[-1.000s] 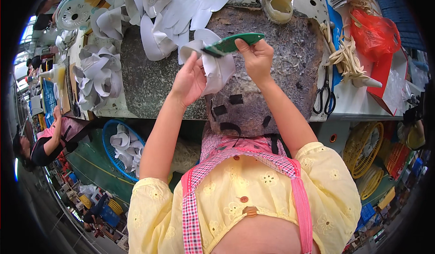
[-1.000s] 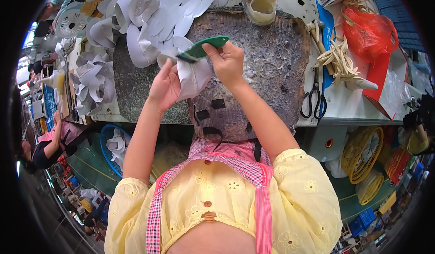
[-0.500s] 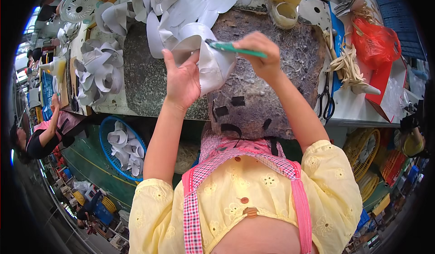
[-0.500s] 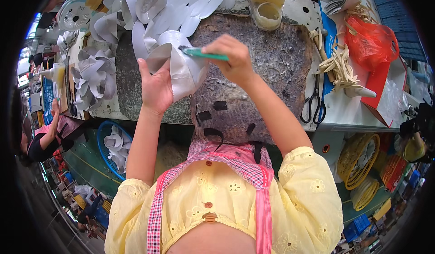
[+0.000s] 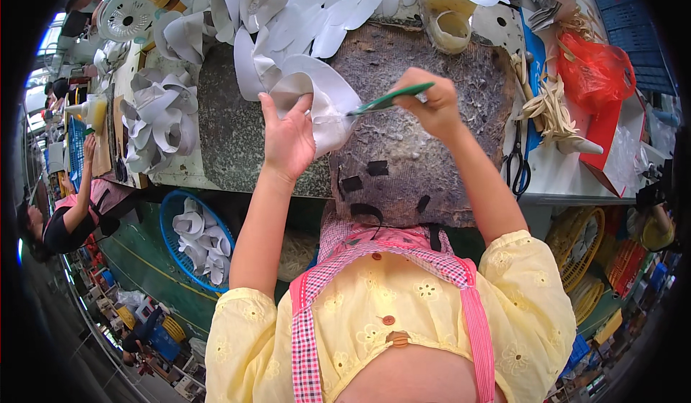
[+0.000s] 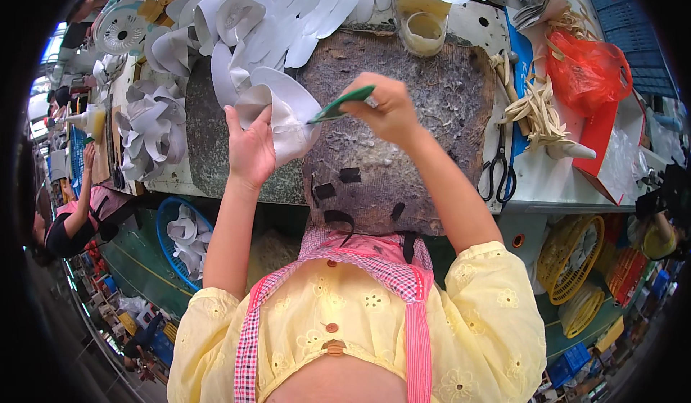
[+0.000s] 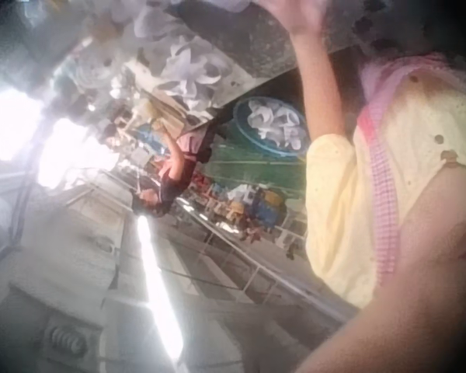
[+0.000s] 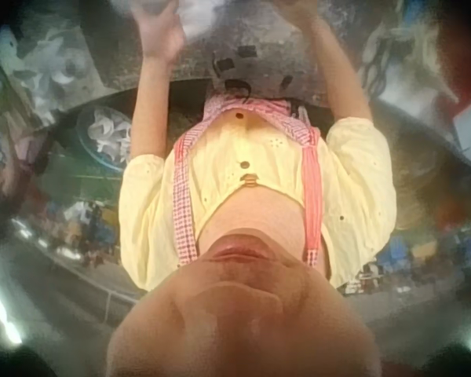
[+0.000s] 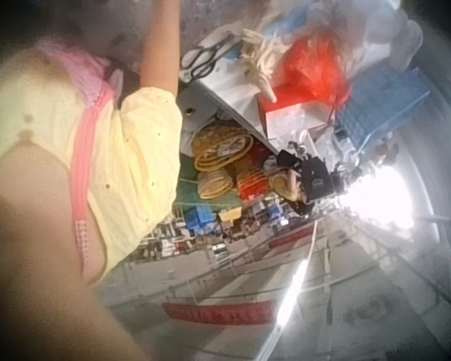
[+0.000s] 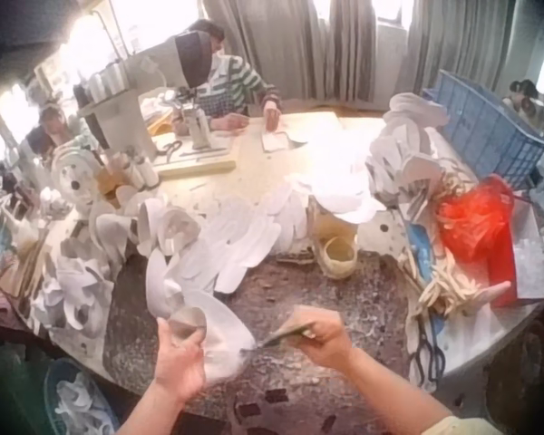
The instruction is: The person applies adhesive to shoe parts by hand using a green applicator tool, dipping the tool into a glue container and spreading the glue over the components.
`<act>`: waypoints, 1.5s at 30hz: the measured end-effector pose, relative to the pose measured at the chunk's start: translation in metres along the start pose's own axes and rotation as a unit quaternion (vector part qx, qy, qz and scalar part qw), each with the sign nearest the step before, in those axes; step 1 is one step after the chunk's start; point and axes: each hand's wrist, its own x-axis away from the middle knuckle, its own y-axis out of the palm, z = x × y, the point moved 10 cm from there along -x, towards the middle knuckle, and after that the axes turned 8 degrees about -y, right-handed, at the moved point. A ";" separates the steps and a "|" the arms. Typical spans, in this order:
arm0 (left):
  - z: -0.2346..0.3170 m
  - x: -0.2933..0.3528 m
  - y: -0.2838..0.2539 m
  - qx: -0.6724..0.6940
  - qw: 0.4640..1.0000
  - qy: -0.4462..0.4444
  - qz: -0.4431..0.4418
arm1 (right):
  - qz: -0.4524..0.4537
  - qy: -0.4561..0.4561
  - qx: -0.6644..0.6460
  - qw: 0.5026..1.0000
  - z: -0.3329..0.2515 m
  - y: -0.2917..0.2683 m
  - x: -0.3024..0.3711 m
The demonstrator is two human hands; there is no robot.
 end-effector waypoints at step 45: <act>0.008 0.032 0.004 0.010 0.999 -0.037 -0.007 | -0.113 0.014 -0.110 0.987 -0.024 0.031 -0.001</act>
